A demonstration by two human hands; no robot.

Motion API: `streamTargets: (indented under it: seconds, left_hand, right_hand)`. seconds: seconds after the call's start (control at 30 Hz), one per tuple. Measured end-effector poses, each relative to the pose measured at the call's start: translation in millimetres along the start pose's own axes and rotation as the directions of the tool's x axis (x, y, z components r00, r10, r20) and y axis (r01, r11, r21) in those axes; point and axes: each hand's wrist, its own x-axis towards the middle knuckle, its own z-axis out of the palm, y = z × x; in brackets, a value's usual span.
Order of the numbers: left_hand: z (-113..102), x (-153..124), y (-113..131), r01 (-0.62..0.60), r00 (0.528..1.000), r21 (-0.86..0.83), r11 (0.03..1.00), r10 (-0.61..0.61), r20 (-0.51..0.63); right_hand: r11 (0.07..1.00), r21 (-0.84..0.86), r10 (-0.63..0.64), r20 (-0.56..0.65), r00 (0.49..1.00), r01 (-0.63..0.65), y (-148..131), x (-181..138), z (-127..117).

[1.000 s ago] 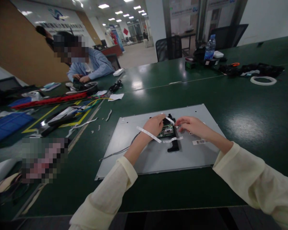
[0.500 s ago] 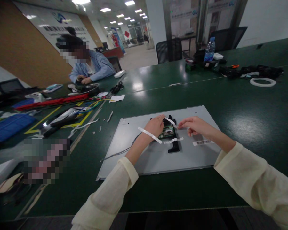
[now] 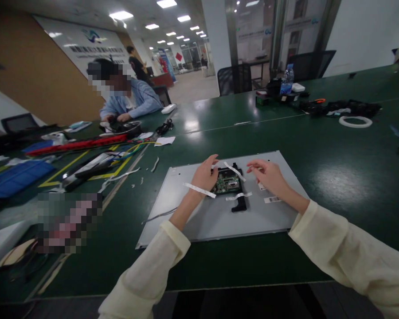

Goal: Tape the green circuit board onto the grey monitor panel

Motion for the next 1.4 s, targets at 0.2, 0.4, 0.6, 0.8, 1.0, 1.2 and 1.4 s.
streamTargets:
  seconds: [0.2, 0.4, 0.6, 0.8, 1.0, 1.2, 1.4]
  left_hand:
    - [-2.4, -5.2, 11.9, -0.088, 0.996, 0.177, 0.980, 0.091, -0.005]
    - [1.0, -9.6, 25.1, -0.109, 0.994, 0.234, 0.966, 0.111, 0.005]
    - [0.1, -13.5, 31.7, -0.091, 0.996, 0.247, 0.965, 0.086, 0.031]
    - [0.0, -15.9, 33.3, -0.079, 0.997, 0.281, 0.956, 0.078, 0.017]
    - [-7.5, -19.3, 28.4, -0.040, 0.996, 0.350, 0.936, 0.064, -0.056]
    - [-32.2, -15.7, 9.9, 0.050, 0.975, 0.007, 0.999, -0.047, -0.217]
    - [-56.3, -19.8, -10.4, 0.336, 0.934, -0.504, 0.796, -0.350, 0.071]
  right_hand:
    - [0.553, -0.445, -0.714, 0.183, 0.676, 0.704, -21.3, -25.3, 15.0]
    - [0.209, -0.443, -0.835, 0.384, 0.395, 0.872, -38.1, -37.9, 28.1]
    - [0.184, -0.412, -0.870, 0.355, 0.343, 0.893, -43.3, -39.1, 33.3]
    - [0.264, -0.364, -0.887, 0.272, 0.373, 0.893, -40.6, -39.6, 37.7]
    - [0.347, -0.350, -0.888, 0.177, 0.425, 0.870, -37.7, -39.3, 36.9]
    - [0.454, -0.416, -0.855, 0.045, 0.517, 0.788, -33.0, -33.0, 30.5]
    - [0.374, -0.548, -0.859, 0.100, 0.503, 0.748, -30.9, -29.6, 22.4]
